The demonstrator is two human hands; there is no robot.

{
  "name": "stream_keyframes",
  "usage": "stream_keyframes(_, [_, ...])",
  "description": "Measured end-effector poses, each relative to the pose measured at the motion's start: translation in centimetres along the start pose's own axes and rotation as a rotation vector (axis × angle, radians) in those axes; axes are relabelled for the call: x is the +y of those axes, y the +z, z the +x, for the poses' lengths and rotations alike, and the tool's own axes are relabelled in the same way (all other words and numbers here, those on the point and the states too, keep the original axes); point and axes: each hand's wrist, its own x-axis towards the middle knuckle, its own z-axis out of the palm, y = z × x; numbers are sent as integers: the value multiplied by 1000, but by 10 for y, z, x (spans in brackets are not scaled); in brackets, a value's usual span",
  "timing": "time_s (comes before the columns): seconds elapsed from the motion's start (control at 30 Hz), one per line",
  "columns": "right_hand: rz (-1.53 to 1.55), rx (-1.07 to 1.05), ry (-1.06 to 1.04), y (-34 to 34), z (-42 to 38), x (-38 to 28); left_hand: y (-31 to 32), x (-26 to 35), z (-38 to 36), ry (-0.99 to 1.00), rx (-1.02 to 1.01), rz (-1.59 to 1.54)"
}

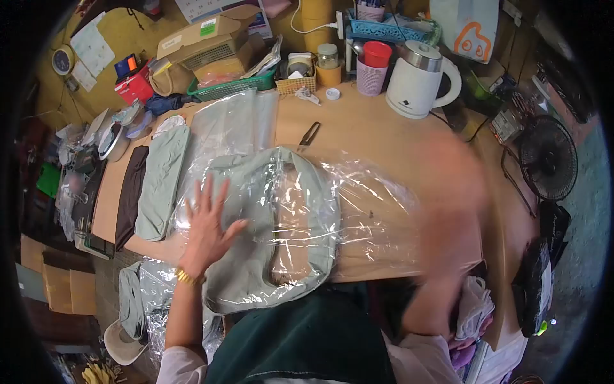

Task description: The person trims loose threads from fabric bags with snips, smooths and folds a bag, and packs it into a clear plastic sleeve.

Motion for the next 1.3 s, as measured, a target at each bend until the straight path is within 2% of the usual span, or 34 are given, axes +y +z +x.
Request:
stream_keyframes(0.07, [72,-162,-279,40,-11,-57,36,10,19,83,7,-11])
stream_keyframes(0.13, [-79,-338,-428,95,-30,-62,74,18,20,74,-10,-19])
stream_keyframes(0.17, [-179,-444,-427,117,-38,-48,85,19,18,61,-29,-29])
stream_keyframes(0.27, [-542,-743,51,139,-50,59,92,30,9,26,-3,-71])
stream_keyframes(0.33, [-758,-821,351,130,-44,121,84,52,8,16,-25,-59])
stream_keyframes(0.37, [-810,-833,418,124,-34,136,78,49,8,20,-34,-58])
stream_keyframes(0.4, [-811,-832,422,116,-20,136,72,41,11,15,-118,-144])
stream_keyframes(0.43, [-688,-793,561,100,3,131,67,31,20,9,-194,-230])
stream_keyframes(0.47, [-563,-756,698,93,19,131,62,13,32,-13,-41,-305])
stream_keyframes(0.5, [-569,-761,698,101,28,142,50,-4,47,-71,35,-183])
stream_keyframes(0.53, [-444,-834,700,116,36,155,40,-21,62,-131,111,-59])
stream_keyframes(0.6, [-418,-923,633,151,48,153,59,-61,91,-138,254,23])
stream_keyframes(0.63, [-464,-932,597,168,44,148,73,-77,100,-146,260,31])
stream_keyframes(0.67, [-509,-941,562,186,40,144,87,-92,109,-24,246,32])
stream_keyframes(0.7, [-339,-826,506,203,35,152,91,-101,118,101,236,33])
stream_keyframes(0.73, [-172,-702,442,211,42,154,79,-103,124,11,134,-398])
stream_keyframes(0.77, [-168,-697,434,212,47,162,69,-108,125,7,143,-396])
stream_keyframes(0.83, [227,-461,750,207,48,173,56,-130,120,-490,22,-1243])
stream_keyframes(0.87, [224,-471,760,212,42,173,64,-152,124,-550,-120,-1133])
stream_keyframes(0.9, [171,-444,579,219,33,172,65,-145,117,-561,-139,-1129])
stream_keyframes(0.93, [122,-404,392,227,29,169,57,-131,115,-492,41,-555])
stream_keyframes(0.97, [121,-399,395,236,27,165,51,-122,116,-392,219,17])
stream_keyframes(1.0, [53,-423,406,246,26,161,50,-119,120,-309,227,-66])
stream_keyframes(1.07, [-21,-453,426,258,22,162,45,-62,116,-179,214,14])
stream_keyframes(1.1, [-69,-481,372,263,23,165,53,-39,111,-104,118,-8])
stream_keyframes(1.17, [-122,-513,328,254,25,178,92,-24,95,-74,85,25])
stream_keyframes(1.23, [-229,-364,458,212,48,195,112,-19,86,-88,69,60])
stream_keyframes(1.3, [-204,26,352,175,63,181,116,-17,88,-81,65,58])
